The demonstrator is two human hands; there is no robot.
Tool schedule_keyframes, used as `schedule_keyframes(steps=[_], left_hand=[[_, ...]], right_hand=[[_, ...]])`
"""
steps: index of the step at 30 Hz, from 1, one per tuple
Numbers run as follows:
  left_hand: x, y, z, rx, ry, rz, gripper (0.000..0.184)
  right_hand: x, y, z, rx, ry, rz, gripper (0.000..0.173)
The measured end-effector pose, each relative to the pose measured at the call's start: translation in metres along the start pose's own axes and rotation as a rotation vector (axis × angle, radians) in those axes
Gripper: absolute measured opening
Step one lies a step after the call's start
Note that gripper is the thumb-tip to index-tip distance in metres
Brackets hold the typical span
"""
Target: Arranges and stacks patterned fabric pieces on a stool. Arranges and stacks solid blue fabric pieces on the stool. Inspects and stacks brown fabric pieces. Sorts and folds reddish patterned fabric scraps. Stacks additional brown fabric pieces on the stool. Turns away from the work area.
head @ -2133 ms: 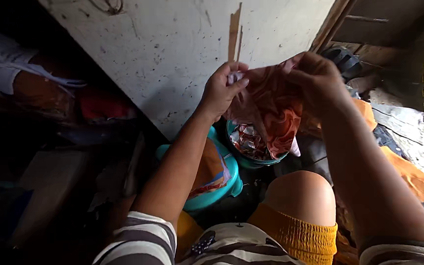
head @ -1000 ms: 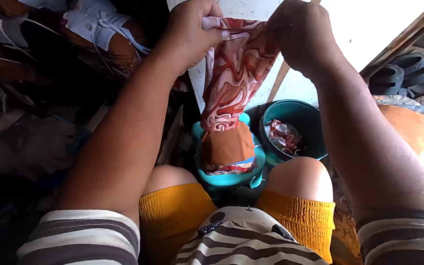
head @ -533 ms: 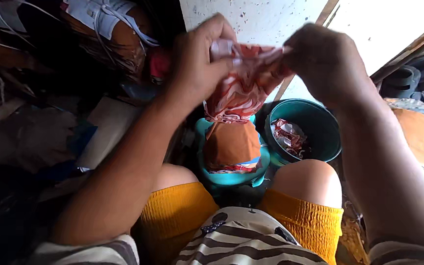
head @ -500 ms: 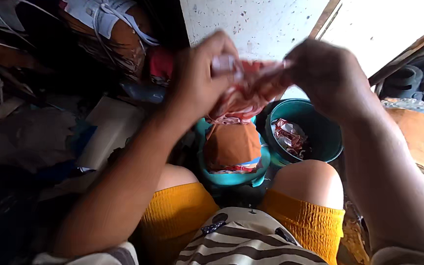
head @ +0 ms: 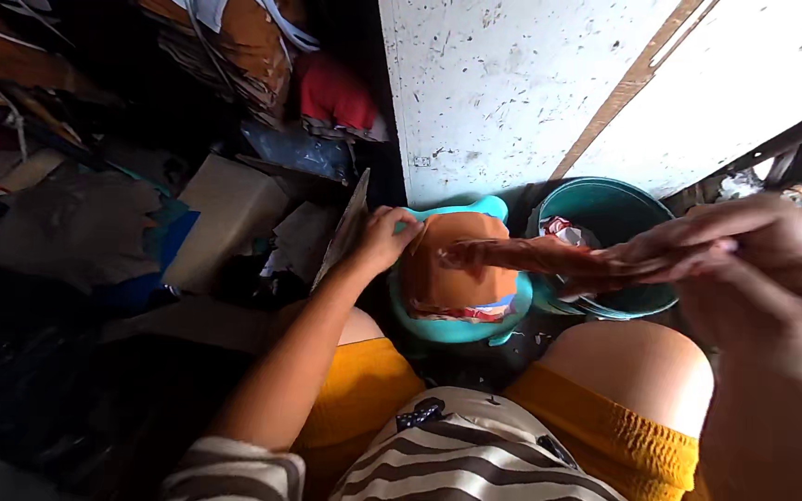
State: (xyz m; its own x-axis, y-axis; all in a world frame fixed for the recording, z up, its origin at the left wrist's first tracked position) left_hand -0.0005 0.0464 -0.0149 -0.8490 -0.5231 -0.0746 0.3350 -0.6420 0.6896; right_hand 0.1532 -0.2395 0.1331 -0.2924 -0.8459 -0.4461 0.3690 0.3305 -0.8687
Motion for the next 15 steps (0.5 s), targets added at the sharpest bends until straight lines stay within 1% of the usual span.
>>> schedule_keyframes(steps=[2,4,5,8,10,11,13,15], left_hand=[[-0.020,-0.014,-0.010,-0.030,-0.018,0.008,0.035],[-0.034,-0.015,-0.020,-0.040,-0.032,-0.056,0.027],[-0.038,-0.016,-0.022,-0.082,-0.035,-0.075,0.024],[-0.044,-0.012,-0.014,-0.248,-0.034,-0.056,0.026],[-0.046,0.000,0.000,-0.198,0.010,-0.060,0.031],[-0.045,0.016,0.009,-0.112,0.051,-0.100,0.034],[-0.036,0.070,0.022,0.168,0.074,-0.246,0.038],[-0.017,0.143,0.025,0.512,-0.032,-0.465,0.049]], right_hand=[[0.001,-0.025,0.017,-0.014,0.056,0.074,0.017],[-0.001,-0.048,0.021,0.052,0.125,0.082,0.011],[-0.001,-0.055,0.022,0.122,0.130,0.077,0.011],[-0.005,-0.055,0.023,0.346,0.099,0.018,0.016],[-0.012,-0.054,0.019,0.509,0.071,-0.034,0.019],[-0.017,-0.055,0.014,0.605,0.066,-0.058,0.019],[-0.027,-0.056,0.003,0.797,0.056,-0.060,0.020],[-0.039,-0.060,-0.013,0.870,0.019,-0.030,0.020]])
Point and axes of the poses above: each hand's wrist, its own x-axis away from the middle knuckle, its own z-axis out of the back of the hand, y = z × x, the point moved 10 cm from there along -x, towards the middle knuckle, and after that the axes turned 7 degrees about -z, right-handed, at the moved point
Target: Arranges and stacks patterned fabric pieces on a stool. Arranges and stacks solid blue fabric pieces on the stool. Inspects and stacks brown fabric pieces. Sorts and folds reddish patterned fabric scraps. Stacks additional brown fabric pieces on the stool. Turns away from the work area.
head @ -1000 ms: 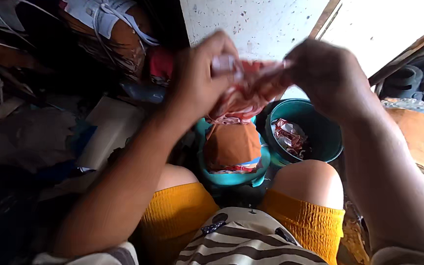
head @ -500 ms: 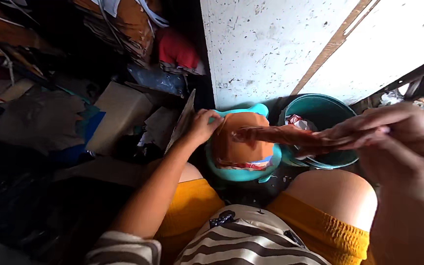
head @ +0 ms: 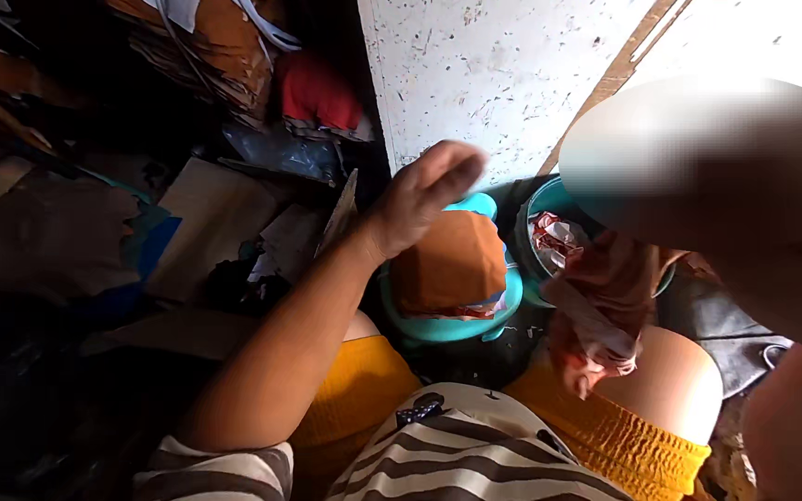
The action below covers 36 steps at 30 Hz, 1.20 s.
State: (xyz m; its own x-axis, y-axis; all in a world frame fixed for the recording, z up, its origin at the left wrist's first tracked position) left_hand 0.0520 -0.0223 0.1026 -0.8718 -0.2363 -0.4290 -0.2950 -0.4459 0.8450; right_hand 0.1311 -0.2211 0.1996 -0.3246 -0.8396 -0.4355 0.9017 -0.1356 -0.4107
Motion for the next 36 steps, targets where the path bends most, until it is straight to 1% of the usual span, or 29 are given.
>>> schedule_keyframes(steps=[1,2,3,5,7,9,15,18,21,25,28,30,33,36], left_hand=[[-0.005,0.032,-0.017,0.094,-0.070,-0.098,0.056],[-0.008,0.058,-0.031,0.122,-0.138,-0.174,0.060],[-0.010,0.077,-0.040,0.121,-0.185,-0.220,0.053],[-0.012,0.092,-0.044,0.088,-0.223,-0.252,0.029],[-0.013,0.089,-0.034,-0.021,-0.221,-0.259,0.015],[-0.014,0.083,-0.016,-0.100,-0.187,-0.245,0.011],[-0.034,0.079,0.037,-0.272,-0.018,-0.249,0.014],[-0.043,0.081,0.052,-0.446,0.050,-0.205,0.017],[-0.050,0.084,0.063,-0.548,0.094,-0.204,0.017],[-0.052,0.088,0.070,-0.504,0.178,-0.238,0.016],[-0.043,0.088,0.064,-0.392,0.186,-0.253,0.015],[-0.029,0.084,0.049,-0.342,0.130,-0.241,0.015],[0.011,0.073,0.018,-0.313,0.008,-0.186,0.014],[0.060,0.041,-0.013,-0.304,-0.125,-0.109,0.013]], right_hand=[[-0.005,-0.007,-0.003,0.000,-0.013,0.024,0.018],[-0.010,-0.014,-0.005,-0.015,-0.024,0.051,0.017],[-0.015,-0.018,-0.006,-0.038,-0.034,0.074,0.016],[-0.022,-0.021,-0.003,-0.060,-0.041,0.096,0.014],[-0.029,-0.015,0.004,-0.068,-0.025,0.104,0.015],[-0.040,-0.005,0.009,-0.080,0.009,0.107,0.016],[-0.076,0.010,0.001,-0.056,0.030,-0.028,0.015],[-0.091,0.019,-0.004,-0.061,0.038,-0.077,0.015],[-0.101,0.024,-0.004,-0.098,0.063,-0.083,0.015],[-0.103,0.021,0.001,-0.132,0.102,-0.061,0.014],[-0.094,0.020,-0.004,-0.159,0.082,-0.041,0.014],[-0.075,0.017,-0.014,-0.204,0.029,-0.014,0.013],[-0.028,0.012,-0.042,-0.321,-0.132,0.053,0.013],[0.019,0.031,-0.086,-0.442,-0.324,0.000,0.013]])
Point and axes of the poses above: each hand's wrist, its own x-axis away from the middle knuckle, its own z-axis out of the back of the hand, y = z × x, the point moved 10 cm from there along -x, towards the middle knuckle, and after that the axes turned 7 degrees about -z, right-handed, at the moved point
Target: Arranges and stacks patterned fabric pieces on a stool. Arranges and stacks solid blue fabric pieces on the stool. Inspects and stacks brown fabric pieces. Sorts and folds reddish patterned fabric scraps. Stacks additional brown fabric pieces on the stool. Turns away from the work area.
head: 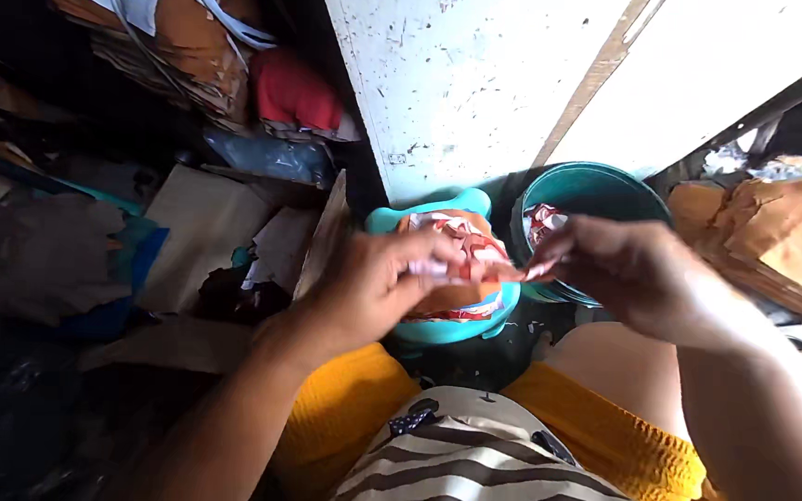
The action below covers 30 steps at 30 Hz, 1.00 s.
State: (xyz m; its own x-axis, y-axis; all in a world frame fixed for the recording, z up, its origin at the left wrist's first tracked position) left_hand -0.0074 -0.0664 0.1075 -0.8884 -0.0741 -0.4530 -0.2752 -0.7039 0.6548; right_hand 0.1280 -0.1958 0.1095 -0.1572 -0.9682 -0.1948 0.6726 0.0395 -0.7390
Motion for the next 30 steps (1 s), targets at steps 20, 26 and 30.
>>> schedule_keyframes(steps=[20,26,30], left_hand=[[0.035,-0.163,-0.041,0.163,0.158,0.617,0.082],[0.030,-0.169,-0.032,-0.148,0.017,0.659,0.065],[0.037,-0.192,-0.017,-0.170,0.004,0.690,0.047]], right_hand=[[-0.054,0.152,-0.070,-0.218,0.146,-0.519,0.038],[-0.056,0.160,-0.071,-0.089,0.172,-0.534,0.032],[-0.058,0.147,-0.065,0.152,0.301,-0.490,0.024]])
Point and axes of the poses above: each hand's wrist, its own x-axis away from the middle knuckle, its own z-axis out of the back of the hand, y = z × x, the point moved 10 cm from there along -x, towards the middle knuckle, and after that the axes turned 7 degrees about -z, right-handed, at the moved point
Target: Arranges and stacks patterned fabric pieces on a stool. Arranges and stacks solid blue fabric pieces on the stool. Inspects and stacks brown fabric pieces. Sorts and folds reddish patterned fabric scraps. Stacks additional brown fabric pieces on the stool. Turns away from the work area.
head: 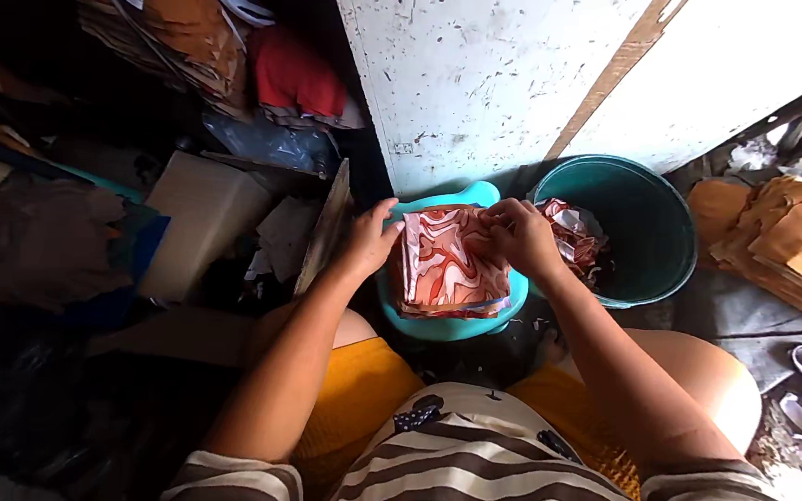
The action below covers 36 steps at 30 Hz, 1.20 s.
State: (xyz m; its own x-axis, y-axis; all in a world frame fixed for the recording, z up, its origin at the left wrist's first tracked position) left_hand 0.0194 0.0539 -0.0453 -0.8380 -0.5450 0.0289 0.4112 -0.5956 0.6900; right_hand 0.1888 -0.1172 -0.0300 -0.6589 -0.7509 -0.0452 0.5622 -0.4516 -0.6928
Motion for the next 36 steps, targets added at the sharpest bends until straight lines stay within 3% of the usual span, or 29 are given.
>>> schedule_keyframes(steps=[3,8,12,14,16,20,24,26,29,32,36], left_hand=[[-0.007,-0.010,0.004,0.059,0.014,0.044,0.035],[-0.013,-0.010,0.004,0.011,0.048,0.091,0.022],[-0.006,0.009,0.006,-0.004,0.171,-0.139,0.029],[-0.005,0.010,-0.008,-0.007,0.117,-0.192,0.033],[-0.005,0.005,-0.018,-0.023,0.066,-0.139,0.032],[-0.011,0.006,-0.015,-0.061,0.097,-0.133,0.022],[-0.017,0.012,-0.011,-0.099,0.101,-0.151,0.019],[-0.018,0.017,-0.004,-0.112,0.151,-0.167,0.020],[-0.014,0.040,-0.002,-0.197,0.180,-0.219,0.031],[-0.003,0.081,-0.032,-0.262,0.064,-0.393,0.040],[0.006,0.092,-0.091,-0.461,-0.088,-0.516,0.068]], right_hand=[[0.012,-0.032,-0.010,0.153,0.153,0.195,0.027],[0.017,-0.039,-0.081,0.379,-0.060,0.275,0.059],[0.014,-0.039,-0.081,0.395,-0.040,0.271,0.067],[0.012,-0.036,-0.086,0.408,-0.099,0.242,0.067],[0.010,-0.034,-0.089,0.421,-0.169,0.203,0.065],[0.011,-0.040,-0.077,0.364,-0.057,0.235,0.067],[0.006,-0.026,-0.081,0.341,-0.161,0.204,0.065],[-0.002,-0.022,-0.059,0.256,-0.097,0.223,0.062],[-0.032,0.024,0.004,0.120,0.085,0.083,0.045],[-0.047,0.122,0.043,0.133,0.079,-0.278,0.036],[-0.021,0.223,0.029,0.399,-0.077,-0.565,0.066]])
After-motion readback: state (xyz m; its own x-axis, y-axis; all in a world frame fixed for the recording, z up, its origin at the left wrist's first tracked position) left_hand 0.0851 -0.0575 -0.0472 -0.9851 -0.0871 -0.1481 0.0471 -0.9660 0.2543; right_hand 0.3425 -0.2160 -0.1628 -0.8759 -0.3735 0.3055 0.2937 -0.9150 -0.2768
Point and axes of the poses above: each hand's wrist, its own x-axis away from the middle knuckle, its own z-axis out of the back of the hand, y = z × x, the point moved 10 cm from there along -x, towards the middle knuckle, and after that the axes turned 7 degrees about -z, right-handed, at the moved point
